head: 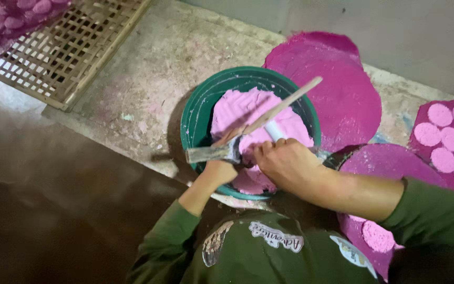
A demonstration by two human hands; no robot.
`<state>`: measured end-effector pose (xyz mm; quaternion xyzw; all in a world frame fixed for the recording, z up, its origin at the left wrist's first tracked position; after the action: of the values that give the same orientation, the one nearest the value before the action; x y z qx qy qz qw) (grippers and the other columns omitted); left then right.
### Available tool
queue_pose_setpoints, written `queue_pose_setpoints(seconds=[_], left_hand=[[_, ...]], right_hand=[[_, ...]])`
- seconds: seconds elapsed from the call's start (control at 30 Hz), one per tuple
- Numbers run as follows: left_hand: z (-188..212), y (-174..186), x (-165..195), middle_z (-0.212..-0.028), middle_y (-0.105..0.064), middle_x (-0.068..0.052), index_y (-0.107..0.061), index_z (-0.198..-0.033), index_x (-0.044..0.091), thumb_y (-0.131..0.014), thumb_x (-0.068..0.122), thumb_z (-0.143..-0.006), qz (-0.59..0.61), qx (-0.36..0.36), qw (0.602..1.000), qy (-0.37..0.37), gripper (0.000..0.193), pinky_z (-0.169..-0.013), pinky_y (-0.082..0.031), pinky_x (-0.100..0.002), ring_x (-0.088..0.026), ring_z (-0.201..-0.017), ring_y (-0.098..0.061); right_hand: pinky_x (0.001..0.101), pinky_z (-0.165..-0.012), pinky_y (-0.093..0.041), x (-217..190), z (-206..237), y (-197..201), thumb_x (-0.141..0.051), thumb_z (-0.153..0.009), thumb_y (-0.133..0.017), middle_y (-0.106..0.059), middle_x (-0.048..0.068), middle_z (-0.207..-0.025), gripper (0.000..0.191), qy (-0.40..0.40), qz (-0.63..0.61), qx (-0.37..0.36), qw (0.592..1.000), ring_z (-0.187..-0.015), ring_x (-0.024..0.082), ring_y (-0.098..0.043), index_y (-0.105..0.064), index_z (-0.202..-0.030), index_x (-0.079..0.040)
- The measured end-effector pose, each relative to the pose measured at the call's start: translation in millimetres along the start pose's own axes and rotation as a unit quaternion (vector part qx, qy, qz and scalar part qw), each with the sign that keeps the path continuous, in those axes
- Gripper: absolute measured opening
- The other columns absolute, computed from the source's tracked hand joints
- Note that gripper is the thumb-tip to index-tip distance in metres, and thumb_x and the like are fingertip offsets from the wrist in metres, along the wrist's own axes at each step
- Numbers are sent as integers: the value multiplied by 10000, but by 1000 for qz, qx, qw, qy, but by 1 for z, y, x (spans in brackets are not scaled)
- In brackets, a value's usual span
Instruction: The person fills a wooden hand press with pink batter from a green basin, presses round batter portions onto magenta mold boards, trims them with a ring cutter, and stacks finished boards onto a woven basket tray.
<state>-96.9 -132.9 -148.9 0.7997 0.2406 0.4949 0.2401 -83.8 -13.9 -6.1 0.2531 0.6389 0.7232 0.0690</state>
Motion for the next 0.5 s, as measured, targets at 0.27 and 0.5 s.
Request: queue_pose_setpoints(seconds=[0.27, 0.5], left_hand=[[3, 35, -1, -1415, -620, -122, -603, -1365, 150, -708, 117, -853, -95, 66, 993, -21, 524, -1015, -523, -444, -362, -1241, -617], [-5, 19, 9, -1361, -640, -171, -595, -1339, 40, -719, 153, -678, -79, 28, 995, -50, 682, -903, -524, -443, -402, -1154, -645]], right_hand=[[390, -478, -569, 39, 48, 25, -163, -830, -607, -664, 63, -840, 176, -95, -27, -81, 992, -654, 254, -714, -632, -998, -115], [342, -511, -548, -10, 4, -26, -156, -856, -618, -646, 61, -758, 109, -24, 77, 5, 997, -656, 217, -701, -621, -916, -64]])
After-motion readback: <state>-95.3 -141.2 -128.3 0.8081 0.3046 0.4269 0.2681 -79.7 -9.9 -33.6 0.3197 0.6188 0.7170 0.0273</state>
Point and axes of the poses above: each hand's wrist, its own z-axis away from the middle knuckle, its own y-axis out of the back of the hand, x = y × z, the point moved 6 cm from there along -z, towards the middle knuckle
